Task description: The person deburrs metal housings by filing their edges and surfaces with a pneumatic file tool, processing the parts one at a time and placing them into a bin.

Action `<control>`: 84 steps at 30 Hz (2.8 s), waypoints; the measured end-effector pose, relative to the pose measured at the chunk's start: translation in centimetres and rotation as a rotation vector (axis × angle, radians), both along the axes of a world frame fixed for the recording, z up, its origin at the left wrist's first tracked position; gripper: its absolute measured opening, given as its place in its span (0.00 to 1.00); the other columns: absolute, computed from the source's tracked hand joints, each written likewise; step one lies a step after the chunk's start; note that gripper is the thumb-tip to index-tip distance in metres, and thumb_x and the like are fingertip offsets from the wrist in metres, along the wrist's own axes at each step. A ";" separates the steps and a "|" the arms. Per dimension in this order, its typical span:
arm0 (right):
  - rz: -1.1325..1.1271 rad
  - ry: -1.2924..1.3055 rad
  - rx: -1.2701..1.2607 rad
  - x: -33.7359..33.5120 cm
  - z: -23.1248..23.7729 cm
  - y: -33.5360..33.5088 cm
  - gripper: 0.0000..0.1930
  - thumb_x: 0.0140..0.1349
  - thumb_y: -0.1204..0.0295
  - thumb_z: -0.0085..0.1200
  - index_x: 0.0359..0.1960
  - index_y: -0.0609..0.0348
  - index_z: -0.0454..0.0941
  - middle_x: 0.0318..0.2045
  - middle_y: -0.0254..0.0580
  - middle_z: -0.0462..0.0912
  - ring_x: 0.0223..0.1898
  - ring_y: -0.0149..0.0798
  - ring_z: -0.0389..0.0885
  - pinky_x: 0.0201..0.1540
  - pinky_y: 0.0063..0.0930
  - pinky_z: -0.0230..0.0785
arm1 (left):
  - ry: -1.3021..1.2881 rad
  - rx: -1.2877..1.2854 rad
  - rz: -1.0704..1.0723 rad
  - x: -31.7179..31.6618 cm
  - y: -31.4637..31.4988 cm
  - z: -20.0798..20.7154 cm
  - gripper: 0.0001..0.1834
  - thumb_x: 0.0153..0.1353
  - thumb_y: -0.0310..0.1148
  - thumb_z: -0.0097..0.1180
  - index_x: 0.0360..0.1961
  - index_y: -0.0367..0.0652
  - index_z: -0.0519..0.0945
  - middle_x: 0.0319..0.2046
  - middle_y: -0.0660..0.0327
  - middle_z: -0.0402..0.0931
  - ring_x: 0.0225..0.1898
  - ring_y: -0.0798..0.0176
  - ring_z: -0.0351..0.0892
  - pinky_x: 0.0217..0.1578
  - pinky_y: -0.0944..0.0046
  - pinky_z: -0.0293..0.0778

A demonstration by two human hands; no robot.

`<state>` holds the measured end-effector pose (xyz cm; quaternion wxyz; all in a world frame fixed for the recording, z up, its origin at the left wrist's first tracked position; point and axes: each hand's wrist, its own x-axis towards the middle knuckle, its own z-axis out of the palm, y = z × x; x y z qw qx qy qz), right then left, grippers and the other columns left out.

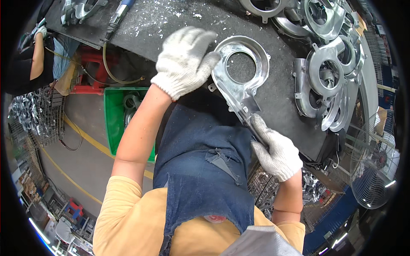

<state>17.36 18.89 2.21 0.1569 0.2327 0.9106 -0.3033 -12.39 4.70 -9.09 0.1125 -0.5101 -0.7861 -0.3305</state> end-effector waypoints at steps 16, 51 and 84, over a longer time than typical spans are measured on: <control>-0.030 0.058 0.013 -3.6 -0.3 0.3 0.27 0.73 0.63 0.61 0.73 0.41 0.79 0.42 0.59 0.89 0.43 0.65 0.89 0.49 0.55 0.82 | -0.020 0.101 0.040 0.3 0.2 -1.7 0.09 0.67 0.38 0.65 0.42 0.47 0.90 0.48 0.58 0.89 0.57 0.45 0.86 0.68 0.41 0.74; -0.118 -0.120 -0.002 -6.9 2.4 2.6 0.31 0.73 0.62 0.61 0.78 0.41 0.74 0.56 0.66 0.88 0.59 0.65 0.87 0.63 0.47 0.79 | -0.019 0.034 -0.018 0.7 -0.1 -0.2 0.14 0.61 0.39 0.69 0.46 0.48 0.91 0.50 0.58 0.88 0.60 0.44 0.84 0.70 0.38 0.72; -0.193 -0.338 0.128 -4.3 5.2 4.0 0.33 0.75 0.55 0.54 0.82 0.37 0.69 0.57 0.62 0.88 0.58 0.65 0.87 0.64 0.48 0.79 | -0.068 0.196 -0.339 6.1 0.1 -0.3 0.14 0.50 0.44 0.77 0.25 0.47 0.87 0.38 0.59 0.86 0.59 0.45 0.86 0.69 0.36 0.76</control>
